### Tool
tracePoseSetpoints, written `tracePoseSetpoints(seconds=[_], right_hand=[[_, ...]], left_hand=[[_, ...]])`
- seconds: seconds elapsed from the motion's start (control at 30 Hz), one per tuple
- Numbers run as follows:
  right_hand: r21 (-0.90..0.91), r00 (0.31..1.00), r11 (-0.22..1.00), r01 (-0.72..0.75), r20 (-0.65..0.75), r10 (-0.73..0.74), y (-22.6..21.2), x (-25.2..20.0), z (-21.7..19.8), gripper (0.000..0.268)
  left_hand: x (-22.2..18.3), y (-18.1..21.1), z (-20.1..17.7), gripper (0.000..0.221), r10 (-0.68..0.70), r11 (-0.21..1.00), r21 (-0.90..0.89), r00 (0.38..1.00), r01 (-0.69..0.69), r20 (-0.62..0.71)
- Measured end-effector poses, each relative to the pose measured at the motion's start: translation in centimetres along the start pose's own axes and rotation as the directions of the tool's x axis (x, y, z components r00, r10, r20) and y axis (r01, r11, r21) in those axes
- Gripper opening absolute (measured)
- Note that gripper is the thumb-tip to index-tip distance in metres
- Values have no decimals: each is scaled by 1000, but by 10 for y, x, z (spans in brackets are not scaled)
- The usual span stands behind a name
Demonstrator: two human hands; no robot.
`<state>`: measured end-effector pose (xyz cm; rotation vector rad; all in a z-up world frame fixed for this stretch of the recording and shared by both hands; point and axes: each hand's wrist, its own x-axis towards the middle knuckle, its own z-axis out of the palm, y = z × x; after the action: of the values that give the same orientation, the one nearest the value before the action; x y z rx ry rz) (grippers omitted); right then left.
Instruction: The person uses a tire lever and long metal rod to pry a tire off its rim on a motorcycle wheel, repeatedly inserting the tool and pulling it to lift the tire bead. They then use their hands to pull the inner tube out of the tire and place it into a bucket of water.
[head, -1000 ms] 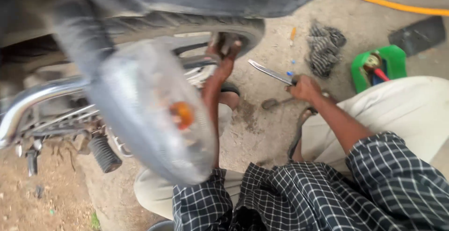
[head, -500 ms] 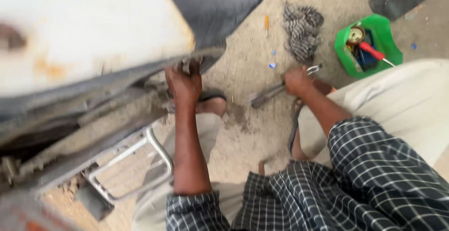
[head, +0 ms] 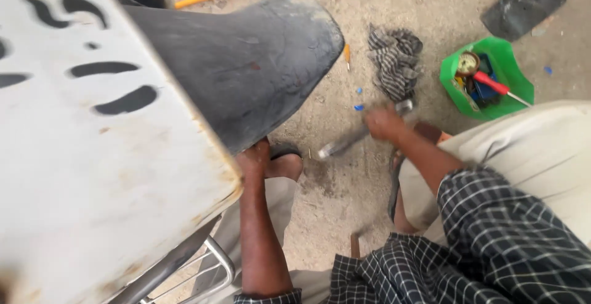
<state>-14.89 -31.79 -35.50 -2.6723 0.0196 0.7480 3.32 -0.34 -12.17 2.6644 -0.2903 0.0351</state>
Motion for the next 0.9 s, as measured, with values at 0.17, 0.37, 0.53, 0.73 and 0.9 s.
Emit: tracePoseSetpoints(seconds=[0.17, 0.37, 0.53, 0.73, 0.9], right_hand=[[157, 964, 981, -112, -224, 146, 62, 65, -132, 27], [197, 777, 892, -408, -439, 452, 158, 157, -155, 39], [234, 714, 920, -315, -580, 392, 177, 167, -132, 36], [869, 909, 483, 103, -280, 310, 35, 145, -233, 51], [946, 946, -13, 324, -323, 37, -118, 72, -253, 56]], left_hand=[[-11, -13, 5, 22, 60, 998, 5, 998, -60, 21], [-13, -31, 8, 19, -78, 997, 32, 993, 75, 89], [-15, -40, -3, 17, -112, 992, 63, 989, 106, 95], [-13, -14, -10, 14, -98, 994, 47, 995, 96, 37], [5, 5, 0, 12, -107, 991, 84, 993, 102, 51]])
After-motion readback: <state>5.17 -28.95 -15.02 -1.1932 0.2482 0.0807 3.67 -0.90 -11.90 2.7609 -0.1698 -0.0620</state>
